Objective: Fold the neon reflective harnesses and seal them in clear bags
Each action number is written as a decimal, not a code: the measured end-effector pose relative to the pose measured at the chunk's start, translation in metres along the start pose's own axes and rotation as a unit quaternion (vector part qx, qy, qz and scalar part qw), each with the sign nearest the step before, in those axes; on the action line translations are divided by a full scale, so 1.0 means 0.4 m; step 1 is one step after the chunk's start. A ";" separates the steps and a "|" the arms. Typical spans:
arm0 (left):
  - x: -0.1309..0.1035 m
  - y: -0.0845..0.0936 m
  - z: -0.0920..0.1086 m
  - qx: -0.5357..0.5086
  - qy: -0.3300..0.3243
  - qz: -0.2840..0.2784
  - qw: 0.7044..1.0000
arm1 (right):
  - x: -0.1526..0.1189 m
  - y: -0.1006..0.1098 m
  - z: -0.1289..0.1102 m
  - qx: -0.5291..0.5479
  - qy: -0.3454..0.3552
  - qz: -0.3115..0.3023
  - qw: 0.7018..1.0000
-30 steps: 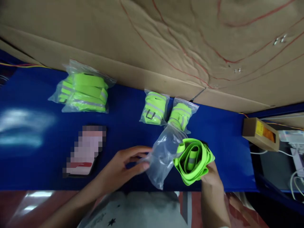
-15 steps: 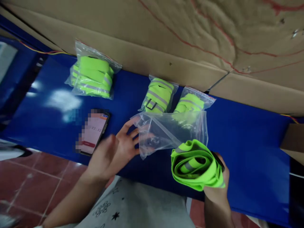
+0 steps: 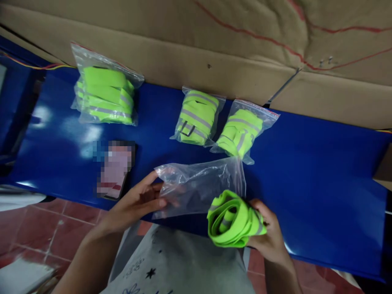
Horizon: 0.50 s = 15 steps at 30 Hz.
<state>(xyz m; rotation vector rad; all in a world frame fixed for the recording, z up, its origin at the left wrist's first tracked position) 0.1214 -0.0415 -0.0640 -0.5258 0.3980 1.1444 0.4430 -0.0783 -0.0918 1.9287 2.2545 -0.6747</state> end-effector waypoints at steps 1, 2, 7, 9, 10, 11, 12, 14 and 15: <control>-0.004 0.009 -0.001 0.018 -0.010 0.021 1.000 | 0.003 -0.016 -0.013 -0.001 -0.008 -0.040 0.999; -0.007 0.018 0.000 0.040 -0.020 0.050 0.998 | 0.005 -0.034 -0.024 -0.008 -0.025 -0.083 0.996; -0.001 0.050 0.009 0.145 -0.010 0.221 0.964 | 0.013 -0.095 -0.037 -0.094 -0.110 -0.188 0.971; 0.010 0.054 0.012 0.165 0.007 0.237 0.957 | 0.010 -0.111 -0.031 -0.113 -0.113 -0.223 0.962; 0.016 0.056 0.014 0.174 0.010 0.234 0.956 | 0.008 -0.116 -0.027 -0.118 -0.111 -0.237 0.958; 0.019 0.059 0.019 0.182 0.009 0.236 0.954 | 0.006 -0.118 -0.023 -0.122 -0.111 -0.244 0.956; 0.020 0.065 0.024 0.191 0.005 0.246 0.950 | 0.004 -0.117 -0.019 -0.130 -0.114 -0.244 0.954; 0.009 0.083 0.041 0.204 -0.016 0.293 0.934 | 0.005 -0.108 -0.011 -0.150 -0.130 -0.219 0.955; 0.001 0.090 0.047 0.212 -0.025 0.309 0.927 | 0.005 -0.102 -0.009 -0.155 -0.139 -0.201 0.957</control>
Point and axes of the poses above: each hand's wrist, its own x-axis towards the middle knuckle, its own y-axis out of the back of the hand, z = x × y, the point moved 6 cm from there along x, towards the middle knuckle, and after that the axes turned 15 degrees about x, right-handed, at the moved point
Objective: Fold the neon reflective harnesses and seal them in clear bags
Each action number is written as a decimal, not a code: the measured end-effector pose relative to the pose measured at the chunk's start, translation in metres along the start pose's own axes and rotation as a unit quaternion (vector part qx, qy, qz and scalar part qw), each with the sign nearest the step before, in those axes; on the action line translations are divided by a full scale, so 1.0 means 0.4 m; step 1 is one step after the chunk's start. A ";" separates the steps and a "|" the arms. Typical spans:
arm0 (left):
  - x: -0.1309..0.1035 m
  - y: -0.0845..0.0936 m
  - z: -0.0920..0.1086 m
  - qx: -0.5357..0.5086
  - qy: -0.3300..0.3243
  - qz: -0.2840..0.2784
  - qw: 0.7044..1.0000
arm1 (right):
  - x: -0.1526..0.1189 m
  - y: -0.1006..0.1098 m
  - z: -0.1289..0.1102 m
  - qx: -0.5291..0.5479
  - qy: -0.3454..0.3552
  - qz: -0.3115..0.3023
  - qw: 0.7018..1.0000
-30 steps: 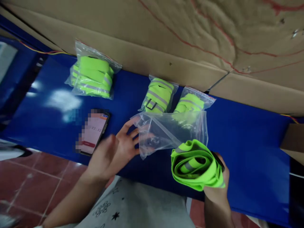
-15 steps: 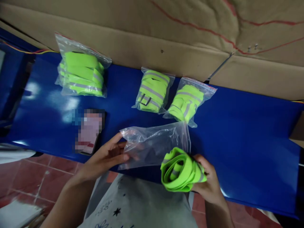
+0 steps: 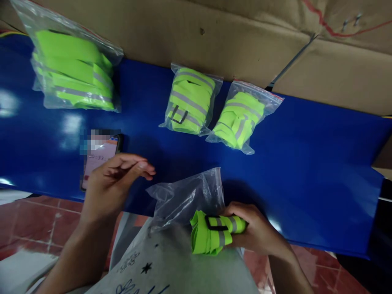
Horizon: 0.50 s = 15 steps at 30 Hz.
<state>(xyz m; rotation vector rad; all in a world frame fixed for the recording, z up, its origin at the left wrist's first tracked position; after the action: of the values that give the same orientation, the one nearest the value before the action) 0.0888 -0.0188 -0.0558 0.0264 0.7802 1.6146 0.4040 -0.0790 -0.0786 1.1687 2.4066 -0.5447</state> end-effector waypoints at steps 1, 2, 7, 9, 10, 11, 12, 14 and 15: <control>-0.003 0.006 0.001 0.015 -0.005 -0.002 1.000 | -0.001 0.005 0.001 0.005 -0.008 0.017 1.000; -0.007 0.006 -0.002 0.036 -0.007 -0.024 0.999 | -0.001 0.008 0.000 0.013 -0.010 0.031 0.999; -0.006 0.004 -0.041 0.075 0.024 -0.155 0.985 | -0.002 0.010 -0.010 0.037 -0.014 0.052 0.998; 0.009 0.014 -0.045 0.059 0.026 -0.150 0.987 | 0.000 0.009 -0.006 0.035 -0.043 0.057 0.997; 0.014 0.019 -0.040 0.065 0.020 -0.137 0.988 | 0.001 0.009 -0.003 0.038 -0.056 0.062 0.996; 0.016 0.024 -0.030 0.086 0.010 -0.111 0.990 | 0.003 0.009 -0.002 0.044 -0.064 0.066 0.995; 0.013 0.033 -0.012 0.120 -0.010 -0.063 0.991 | 0.005 0.008 -0.004 0.055 -0.064 0.067 0.994; -0.014 0.043 0.050 0.205 -0.093 0.052 0.973 | 0.008 0.007 -0.012 0.074 -0.037 0.057 0.995; -0.035 0.036 0.092 0.242 -0.158 0.090 0.953 | 0.008 0.007 -0.018 0.077 -0.019 0.047 0.996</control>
<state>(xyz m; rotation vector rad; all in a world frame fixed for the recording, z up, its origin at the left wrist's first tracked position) 0.0954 -0.0142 -0.0148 0.7090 0.9208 1.5001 0.4031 -0.0716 -0.0745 1.3160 2.2978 -0.7267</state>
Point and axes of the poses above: each hand's wrist, its own x-axis towards the middle knuckle, its own y-axis out of the back of the hand, z = x × y, the point moved 6 cm from there along x, towards the middle knuckle, and after that the axes turned 15 degrees about x, right-handed, at the moved point
